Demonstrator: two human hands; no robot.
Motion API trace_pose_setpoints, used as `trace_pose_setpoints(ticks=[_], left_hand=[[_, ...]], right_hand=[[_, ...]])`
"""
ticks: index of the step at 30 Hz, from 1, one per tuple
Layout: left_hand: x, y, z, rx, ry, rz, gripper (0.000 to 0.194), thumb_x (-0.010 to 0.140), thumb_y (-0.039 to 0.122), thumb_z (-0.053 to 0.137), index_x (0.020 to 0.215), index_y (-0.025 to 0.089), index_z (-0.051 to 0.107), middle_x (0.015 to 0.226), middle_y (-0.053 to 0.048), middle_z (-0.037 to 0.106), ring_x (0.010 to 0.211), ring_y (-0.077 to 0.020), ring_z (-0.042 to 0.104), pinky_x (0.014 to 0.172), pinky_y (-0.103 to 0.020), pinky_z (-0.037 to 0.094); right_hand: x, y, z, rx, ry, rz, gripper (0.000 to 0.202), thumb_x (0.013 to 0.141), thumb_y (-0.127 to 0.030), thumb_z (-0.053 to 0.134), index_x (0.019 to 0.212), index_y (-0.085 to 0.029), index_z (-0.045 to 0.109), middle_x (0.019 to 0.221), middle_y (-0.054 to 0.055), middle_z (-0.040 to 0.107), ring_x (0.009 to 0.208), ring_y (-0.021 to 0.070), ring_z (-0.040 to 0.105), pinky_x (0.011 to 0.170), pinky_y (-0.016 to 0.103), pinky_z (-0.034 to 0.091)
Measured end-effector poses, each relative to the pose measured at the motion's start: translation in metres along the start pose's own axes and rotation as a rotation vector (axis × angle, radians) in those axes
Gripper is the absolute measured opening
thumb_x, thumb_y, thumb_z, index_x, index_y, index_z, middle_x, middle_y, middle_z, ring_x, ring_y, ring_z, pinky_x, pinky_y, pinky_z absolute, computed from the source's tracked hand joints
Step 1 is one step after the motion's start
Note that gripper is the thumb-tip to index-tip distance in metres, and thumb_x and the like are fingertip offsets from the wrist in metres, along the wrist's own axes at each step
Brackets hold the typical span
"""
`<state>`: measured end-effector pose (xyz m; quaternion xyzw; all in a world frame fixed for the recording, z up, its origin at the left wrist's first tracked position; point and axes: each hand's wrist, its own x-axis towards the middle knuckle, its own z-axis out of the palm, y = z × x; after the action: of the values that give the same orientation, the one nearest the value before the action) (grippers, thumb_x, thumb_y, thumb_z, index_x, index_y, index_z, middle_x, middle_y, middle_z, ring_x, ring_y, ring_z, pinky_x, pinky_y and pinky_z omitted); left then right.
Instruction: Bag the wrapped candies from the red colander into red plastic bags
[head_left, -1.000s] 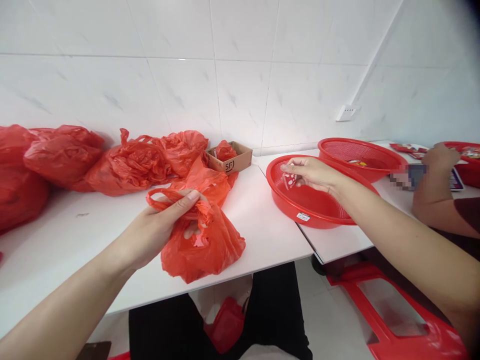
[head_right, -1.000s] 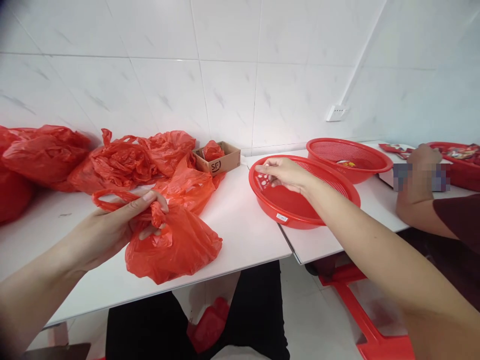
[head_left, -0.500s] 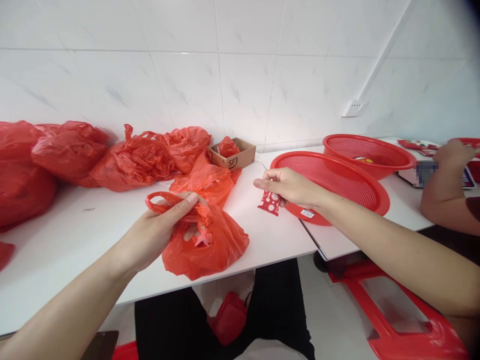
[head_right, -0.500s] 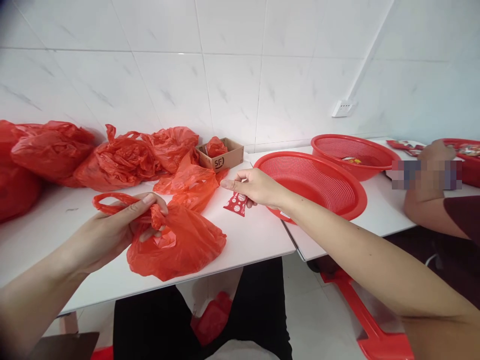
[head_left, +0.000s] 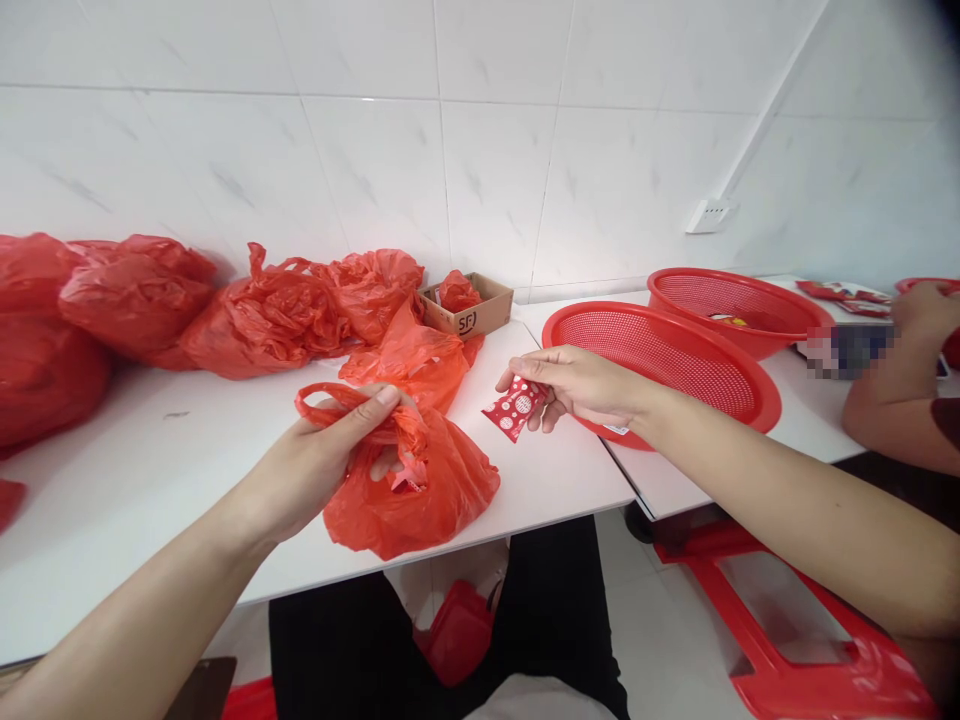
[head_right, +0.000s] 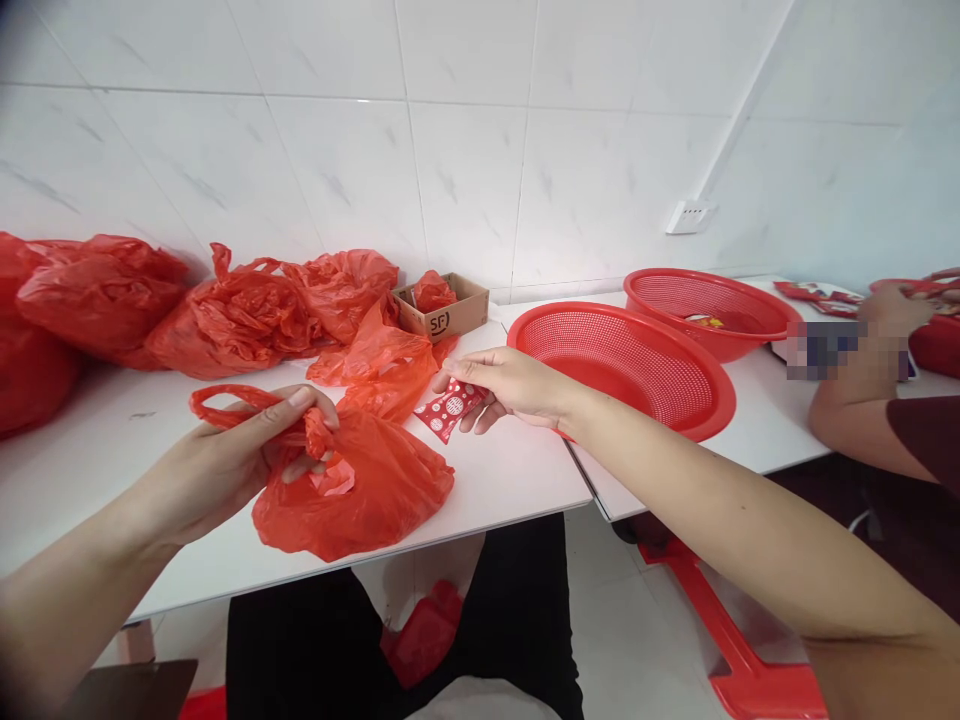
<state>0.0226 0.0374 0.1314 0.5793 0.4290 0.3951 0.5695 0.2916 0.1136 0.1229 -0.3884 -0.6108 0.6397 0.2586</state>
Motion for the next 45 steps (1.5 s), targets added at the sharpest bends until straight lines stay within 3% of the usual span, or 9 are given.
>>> trace_pose_setpoints(ticks=[5,10,14,18,25,28,37,45], left_hand=[[0.0,-0.001,0.0,0.011,0.009,-0.004,0.03,0.095,0.038,0.05,0.08,0.016,0.063,0.068,0.001,0.06,0.054,-0.0074,0.047,0.054,-0.021,0.039],[0.003,-0.007,-0.001,0.05,-0.027,0.059,0.036,0.089,0.048,0.057,0.071,0.017,0.059,0.063,0.003,0.052,0.054,-0.0081,0.048,0.054,-0.021,0.042],[0.007,-0.007,0.011,0.096,-0.08,0.099,0.032,0.076,0.048,0.073,0.081,0.018,0.063,0.065,0.004,0.056,0.053,-0.0077,0.048,0.052,-0.02,0.042],[0.009,-0.002,0.024,0.149,-0.105,0.067,0.026,0.079,0.042,0.071,0.082,0.016,0.064,0.068,0.001,0.061,0.059,-0.0099,0.053,0.053,-0.02,0.043],[0.006,-0.006,0.022,0.093,-0.052,0.085,0.024,0.08,0.039,0.07,0.078,0.016,0.063,0.067,0.002,0.059,0.058,-0.0087,0.052,0.053,-0.019,0.044],[0.006,-0.009,0.021,0.085,-0.051,0.099,0.023,0.08,0.037,0.071,0.076,0.017,0.061,0.067,0.002,0.058,0.059,-0.0092,0.053,0.053,-0.02,0.045],[0.005,-0.013,0.019,0.108,-0.078,0.098,0.023,0.083,0.038,0.068,0.081,0.016,0.063,0.071,0.001,0.061,0.062,-0.0103,0.054,0.057,-0.022,0.044],[0.004,-0.016,0.019,0.145,-0.077,0.118,0.016,0.085,0.033,0.065,0.085,0.016,0.064,0.07,0.001,0.061,0.063,-0.0107,0.052,0.058,-0.022,0.041]], right_hand=[[-0.005,-0.004,0.009,0.086,-0.004,-0.054,0.025,0.091,-0.037,0.06,0.095,-0.014,0.068,0.075,0.006,0.072,0.062,0.0154,0.071,0.052,0.021,0.058],[-0.015,-0.012,0.025,0.063,0.039,-0.18,0.023,0.089,-0.038,0.062,0.09,-0.016,0.065,0.071,0.002,0.071,0.057,0.0136,0.07,0.048,0.019,0.056],[-0.021,-0.018,0.041,-0.014,0.064,-0.277,0.026,0.089,-0.043,0.06,0.088,-0.018,0.064,0.076,0.001,0.072,0.059,0.0133,0.071,0.053,0.02,0.058],[-0.023,-0.021,0.051,-0.056,0.061,-0.313,0.026,0.089,-0.046,0.059,0.091,-0.021,0.064,0.078,0.0,0.072,0.062,0.0141,0.071,0.056,0.023,0.059],[-0.025,-0.021,0.049,-0.05,-0.068,-0.229,0.031,0.083,-0.034,0.069,0.11,-0.021,0.061,0.086,0.001,0.072,0.073,0.0149,0.072,0.065,0.025,0.06],[-0.024,-0.019,0.047,-0.047,-0.099,-0.225,0.033,0.081,-0.029,0.073,0.11,-0.018,0.061,0.088,0.003,0.072,0.076,0.0147,0.072,0.067,0.025,0.06],[-0.023,-0.015,0.052,-0.061,-0.051,-0.29,0.025,0.079,-0.023,0.072,0.098,-0.018,0.056,0.083,0.0,0.067,0.073,0.0117,0.068,0.068,0.025,0.058],[-0.024,-0.01,0.055,-0.227,-0.008,-0.364,0.019,0.082,-0.022,0.067,0.094,-0.022,0.052,0.079,-0.003,0.059,0.072,0.0119,0.06,0.067,0.027,0.053]])
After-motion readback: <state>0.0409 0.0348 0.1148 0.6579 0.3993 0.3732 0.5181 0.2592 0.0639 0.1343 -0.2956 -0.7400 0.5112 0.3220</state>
